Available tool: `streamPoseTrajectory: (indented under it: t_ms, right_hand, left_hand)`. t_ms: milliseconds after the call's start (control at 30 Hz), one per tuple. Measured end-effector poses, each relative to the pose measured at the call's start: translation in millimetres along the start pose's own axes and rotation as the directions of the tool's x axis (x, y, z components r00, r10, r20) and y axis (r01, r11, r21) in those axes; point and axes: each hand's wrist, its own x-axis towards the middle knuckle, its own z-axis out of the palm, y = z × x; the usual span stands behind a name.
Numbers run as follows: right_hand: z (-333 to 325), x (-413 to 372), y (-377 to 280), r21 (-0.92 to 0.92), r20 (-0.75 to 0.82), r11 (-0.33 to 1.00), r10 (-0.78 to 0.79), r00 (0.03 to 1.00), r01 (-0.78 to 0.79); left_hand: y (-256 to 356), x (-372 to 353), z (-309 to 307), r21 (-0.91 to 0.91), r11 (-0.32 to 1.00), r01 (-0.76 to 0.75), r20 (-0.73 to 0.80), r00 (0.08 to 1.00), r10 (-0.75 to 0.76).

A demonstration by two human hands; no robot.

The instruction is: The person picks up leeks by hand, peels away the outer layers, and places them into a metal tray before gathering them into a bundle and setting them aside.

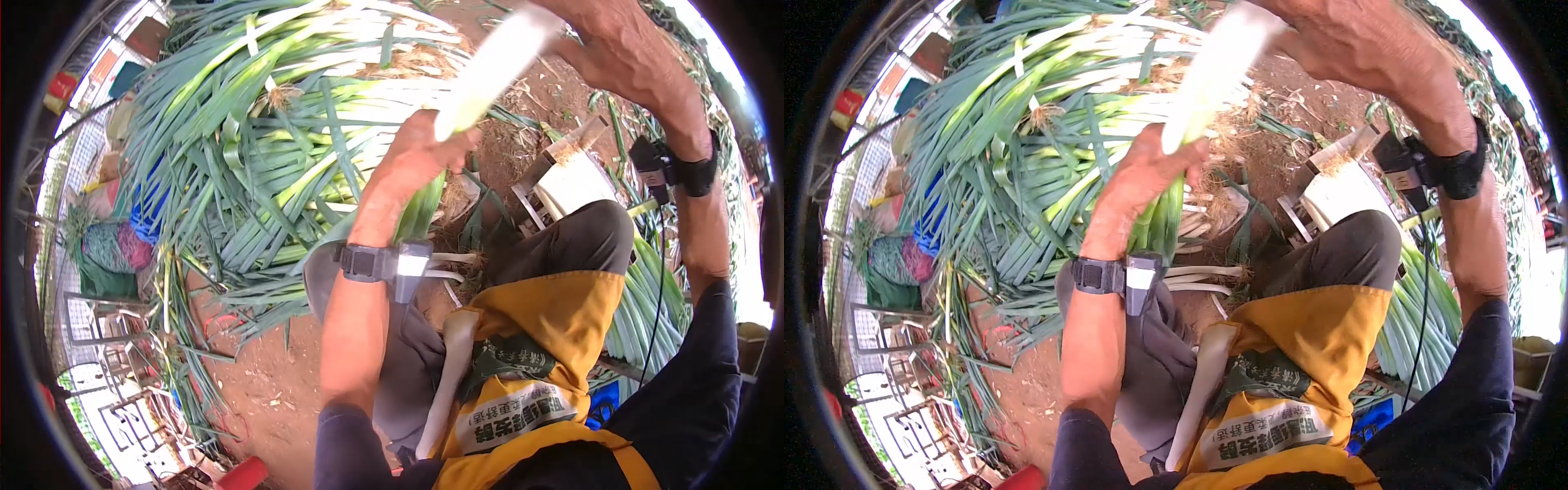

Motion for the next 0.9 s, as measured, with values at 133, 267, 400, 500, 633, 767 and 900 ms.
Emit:
streamPoseTrajectory:
  t_ms: [133, 267, 400, 500, 633, 767, 900]
  right_hand:
    - [47, -48, -59, 0.401, -0.619, 0.892, 0.431, 0.656, -0.208]
    - [128, -41, -164, 0.955, -0.009, 0.209, 0.733, 0.680, -0.212]
    - [170, -20, -227, 0.969, 0.179, -0.242, 0.578, 0.797, -0.042]
    - [175, -20, -228, 0.878, 0.328, -0.474, 0.505, 0.799, -0.061]
    - [181, -23, -221, 0.918, 0.268, -0.394, 0.518, 0.812, -0.051]
    - [171, -25, -220, 0.960, 0.210, -0.262, 0.455, 0.866, -0.095]
    - [173, -27, -230, 0.981, 0.177, -0.143, 0.402, 0.899, -0.130]
  left_hand:
    - [1, 0, -11, -0.123, 0.982, -0.142, -0.062, 0.989, 0.135]
    - [4, -5, -21, -0.221, 0.958, -0.183, -0.047, 0.983, 0.177]
    - [1, -9, -14, -0.320, 0.938, -0.137, -0.065, 0.990, 0.123]
    - [-3, -4, -9, -0.330, 0.934, -0.140, -0.125, 0.987, 0.104]
    - [5, -11, -12, -0.440, 0.897, -0.050, -0.117, 0.993, -0.002]
    - [5, -10, -15, -0.368, 0.917, -0.153, -0.105, 0.987, 0.122]
    - [8, -11, -25, -0.336, 0.928, -0.160, -0.123, 0.985, 0.125]
